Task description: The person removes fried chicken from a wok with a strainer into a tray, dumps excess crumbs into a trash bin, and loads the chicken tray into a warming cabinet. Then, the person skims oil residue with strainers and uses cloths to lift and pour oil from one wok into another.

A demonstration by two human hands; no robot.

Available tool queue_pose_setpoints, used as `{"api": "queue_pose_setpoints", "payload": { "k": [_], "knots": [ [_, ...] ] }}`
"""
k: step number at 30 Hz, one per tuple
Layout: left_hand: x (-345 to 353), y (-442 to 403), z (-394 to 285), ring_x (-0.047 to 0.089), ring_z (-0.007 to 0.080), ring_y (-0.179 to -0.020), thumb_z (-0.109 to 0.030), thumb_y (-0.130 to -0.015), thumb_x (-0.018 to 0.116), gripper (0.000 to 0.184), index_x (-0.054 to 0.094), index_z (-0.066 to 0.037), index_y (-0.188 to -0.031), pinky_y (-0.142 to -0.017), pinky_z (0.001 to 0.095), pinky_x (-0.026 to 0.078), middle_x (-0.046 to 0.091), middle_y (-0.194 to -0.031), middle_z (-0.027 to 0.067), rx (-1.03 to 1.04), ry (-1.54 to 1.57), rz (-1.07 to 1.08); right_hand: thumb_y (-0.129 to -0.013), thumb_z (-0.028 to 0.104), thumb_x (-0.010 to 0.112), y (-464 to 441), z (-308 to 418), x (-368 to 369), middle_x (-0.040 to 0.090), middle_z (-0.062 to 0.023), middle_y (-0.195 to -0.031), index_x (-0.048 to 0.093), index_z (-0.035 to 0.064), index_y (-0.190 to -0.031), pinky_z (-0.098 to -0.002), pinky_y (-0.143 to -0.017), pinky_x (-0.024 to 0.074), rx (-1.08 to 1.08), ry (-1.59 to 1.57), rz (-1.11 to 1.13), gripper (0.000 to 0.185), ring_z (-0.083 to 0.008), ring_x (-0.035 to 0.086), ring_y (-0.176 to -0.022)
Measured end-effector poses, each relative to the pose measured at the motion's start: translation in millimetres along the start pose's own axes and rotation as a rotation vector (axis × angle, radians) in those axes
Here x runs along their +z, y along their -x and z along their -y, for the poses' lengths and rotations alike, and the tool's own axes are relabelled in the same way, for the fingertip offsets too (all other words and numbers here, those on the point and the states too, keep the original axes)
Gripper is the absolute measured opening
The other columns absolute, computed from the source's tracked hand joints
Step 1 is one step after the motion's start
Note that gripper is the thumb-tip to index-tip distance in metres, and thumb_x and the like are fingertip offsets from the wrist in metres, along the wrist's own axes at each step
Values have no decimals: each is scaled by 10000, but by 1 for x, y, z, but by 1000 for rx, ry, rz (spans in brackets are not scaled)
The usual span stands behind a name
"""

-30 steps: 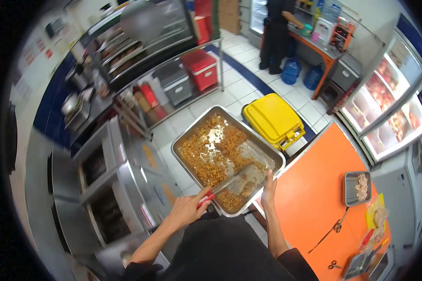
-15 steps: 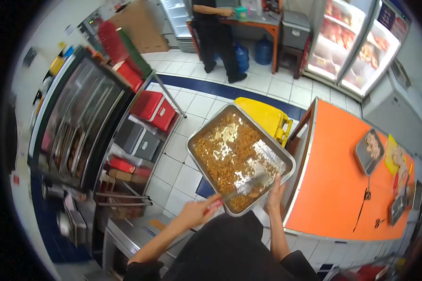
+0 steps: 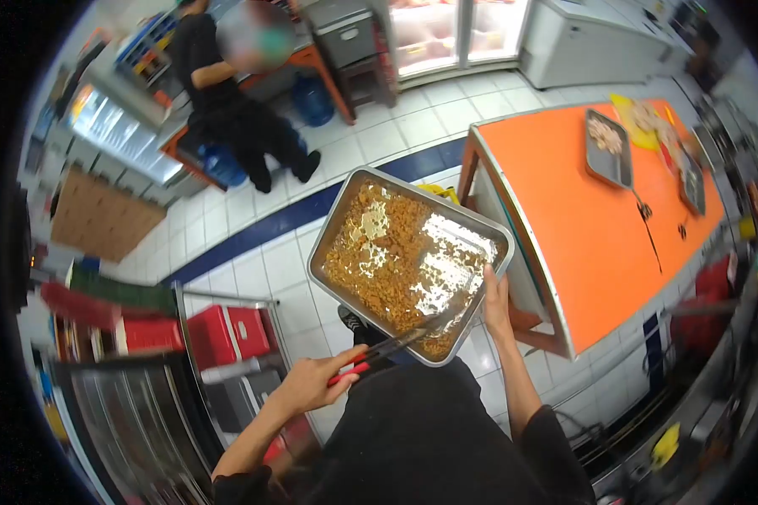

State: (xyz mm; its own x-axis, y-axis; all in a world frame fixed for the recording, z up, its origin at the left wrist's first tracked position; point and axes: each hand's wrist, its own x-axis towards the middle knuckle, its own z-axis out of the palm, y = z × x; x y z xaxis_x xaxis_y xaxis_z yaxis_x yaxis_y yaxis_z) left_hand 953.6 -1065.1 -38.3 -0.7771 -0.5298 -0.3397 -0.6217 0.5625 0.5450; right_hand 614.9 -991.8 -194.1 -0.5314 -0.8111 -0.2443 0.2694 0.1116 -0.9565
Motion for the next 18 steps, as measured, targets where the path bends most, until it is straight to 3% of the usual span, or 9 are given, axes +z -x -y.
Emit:
{"api": "queue_pose_setpoints", "payload": {
  "k": [2, 5, 10, 12, 13, 16, 17, 18],
  "knots": [
    [-11, -21, 36, 625, 360, -605, -364, -897, 581, 506, 472, -211, -1367, -558, 447, 499, 657, -723, 163, 169, -5, 29, -987, 395, 458, 5, -8, 22, 533, -124, -1261, 469, -58, -1284, -330, -1014, 335, -87, 59, -201, 542, -193, 465, -1171],
    [-47, -47, 142, 634, 343, -588, -376, -909, 550, 483, 458, -226, -1359, -517, 433, 502, 658, -695, 131, 222, -158, 141, -991, 375, 457, 24, -36, 62, 558, -100, -1222, 499, -56, -1247, -326, -980, 368, -78, -104, -314, 503, -175, 507, -1114],
    [-131, -61, 172, 627, 324, -549, -406, -924, 503, 476, 450, -232, -1364, -484, 421, 495, 637, -645, 122, 490, -160, 272, -978, 410, 454, 66, -36, 119, 572, -83, -1210, 533, -35, -1227, -319, -971, 377, -107, -99, -627, 516, -172, 526, -1093],
    [-137, -79, 196, 620, 313, -531, -425, -933, 474, 479, 445, -226, -1367, -477, 423, 493, 620, -623, 126, 530, -383, 442, -972, 407, 468, 86, -44, 146, 574, -85, -1188, 539, -28, -1218, -322, -965, 377, -117, -146, -702, 505, -179, 528, -1077],
    [-143, -93, 215, 615, 307, -521, -426, -936, 465, 480, 447, -220, -1369, -473, 434, 487, 607, -605, 123, 590, -427, 372, -969, 406, 474, 102, -55, 165, 573, -89, -1186, 536, -27, -1222, -322, -964, 377, -94, -83, -804, 506, -182, 527, -1078],
    [-168, -110, 213, 613, 304, -517, -422, -933, 469, 469, 461, -221, -1357, -474, 434, 485, 607, -602, 115, 676, -516, 461, -969, 400, 479, 127, -63, 200, 572, -97, -1179, 529, -27, -1227, -328, -958, 386, -96, -9, -1023, 502, -190, 533, -1069],
    [-168, -104, 221, 617, 306, -519, -422, -933, 470, 453, 474, -230, -1343, -472, 425, 484, 613, -599, 109, 834, -517, 540, -970, 397, 479, 156, -84, 222, 570, -97, -1184, 526, -27, -1230, -331, -954, 391, -88, -115, -1061, 499, -193, 536, -1068],
    [-168, -113, 228, 617, 306, -519, -422, -933, 470, 453, 474, -230, -1343, -472, 425, 484, 613, -599, 109, 860, -529, 552, -970, 393, 479, 167, -92, 234, 567, -98, -1189, 523, -26, -1232, -335, -951, 397, -87, -221, -1061, 496, -196, 540, -1068]
  ]
}}
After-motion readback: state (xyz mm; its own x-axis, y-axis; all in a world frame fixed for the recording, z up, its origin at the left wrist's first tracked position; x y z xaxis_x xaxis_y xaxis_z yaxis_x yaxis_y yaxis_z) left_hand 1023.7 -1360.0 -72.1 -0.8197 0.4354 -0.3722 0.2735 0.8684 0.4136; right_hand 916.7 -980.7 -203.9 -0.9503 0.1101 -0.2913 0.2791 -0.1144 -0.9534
